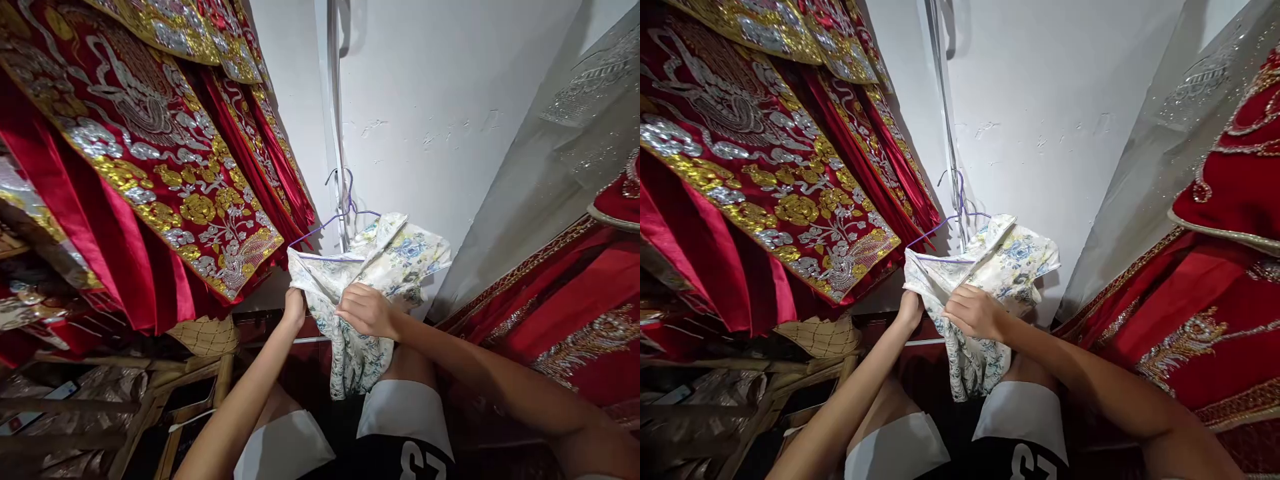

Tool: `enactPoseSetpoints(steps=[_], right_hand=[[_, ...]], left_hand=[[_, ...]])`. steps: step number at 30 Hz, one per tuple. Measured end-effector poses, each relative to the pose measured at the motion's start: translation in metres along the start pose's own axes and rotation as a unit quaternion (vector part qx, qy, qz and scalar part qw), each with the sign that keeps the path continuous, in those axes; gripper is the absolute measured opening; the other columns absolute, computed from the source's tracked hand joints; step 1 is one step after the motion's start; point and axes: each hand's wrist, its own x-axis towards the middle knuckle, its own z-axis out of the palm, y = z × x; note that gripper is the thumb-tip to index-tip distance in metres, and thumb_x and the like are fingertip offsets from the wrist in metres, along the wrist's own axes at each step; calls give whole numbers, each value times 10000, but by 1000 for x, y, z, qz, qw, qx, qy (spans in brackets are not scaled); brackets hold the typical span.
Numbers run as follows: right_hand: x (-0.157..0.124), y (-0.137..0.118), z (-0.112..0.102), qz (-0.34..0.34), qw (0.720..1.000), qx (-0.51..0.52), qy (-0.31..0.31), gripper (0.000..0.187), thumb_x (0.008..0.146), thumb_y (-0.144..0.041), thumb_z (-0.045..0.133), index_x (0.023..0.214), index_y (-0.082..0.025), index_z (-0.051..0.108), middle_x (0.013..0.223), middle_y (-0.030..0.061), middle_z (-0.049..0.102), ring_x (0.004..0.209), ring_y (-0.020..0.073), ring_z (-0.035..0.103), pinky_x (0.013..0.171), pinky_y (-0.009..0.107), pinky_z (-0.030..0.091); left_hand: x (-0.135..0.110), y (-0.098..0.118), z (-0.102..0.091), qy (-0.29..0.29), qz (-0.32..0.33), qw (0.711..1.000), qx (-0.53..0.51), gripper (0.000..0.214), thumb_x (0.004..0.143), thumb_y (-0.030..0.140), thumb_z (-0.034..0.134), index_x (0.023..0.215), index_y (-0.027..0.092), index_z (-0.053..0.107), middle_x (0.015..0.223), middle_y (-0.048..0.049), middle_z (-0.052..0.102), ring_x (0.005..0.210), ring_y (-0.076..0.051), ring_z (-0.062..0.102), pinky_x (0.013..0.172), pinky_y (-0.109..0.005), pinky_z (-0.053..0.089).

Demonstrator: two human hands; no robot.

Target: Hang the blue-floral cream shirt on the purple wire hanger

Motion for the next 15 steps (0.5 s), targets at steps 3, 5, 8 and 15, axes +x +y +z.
enactPoseSetpoints(steps=[3,5,8,15], right_hand=[[-6,-1,-2,25,998,24,-44,201,1010,-207,492,814,-216,530,724,40,567,754,206,514,738,333,443],[-10,1,-1,29,995,33,-91,215,995,-201,480,782,-219,506,701,35,547,733,205,491,717,332,423],[-19,7,0,45,983,52,-171,204,935,-178,486,736,-224,475,666,23,518,702,199,470,701,336,402],[-40,9,7,241,858,238,-386,275,712,-121,682,595,-239,463,525,-21,513,532,165,453,519,300,324]], left_hand=[[2,5,-4,-44,42,995,80,153,726,239,604,846,169,668,928,-68,751,967,-245,651,943,-373,504],[5,13,-9,-81,57,986,134,141,696,227,601,793,167,683,935,-70,760,1022,-269,637,999,-395,477],[2,21,-20,-137,56,968,202,114,645,208,609,717,168,688,877,-70,764,984,-295,644,998,-423,473],[-15,36,-28,-198,120,915,330,213,819,377,592,717,191,610,740,-28,662,754,-208,585,790,-333,501]])
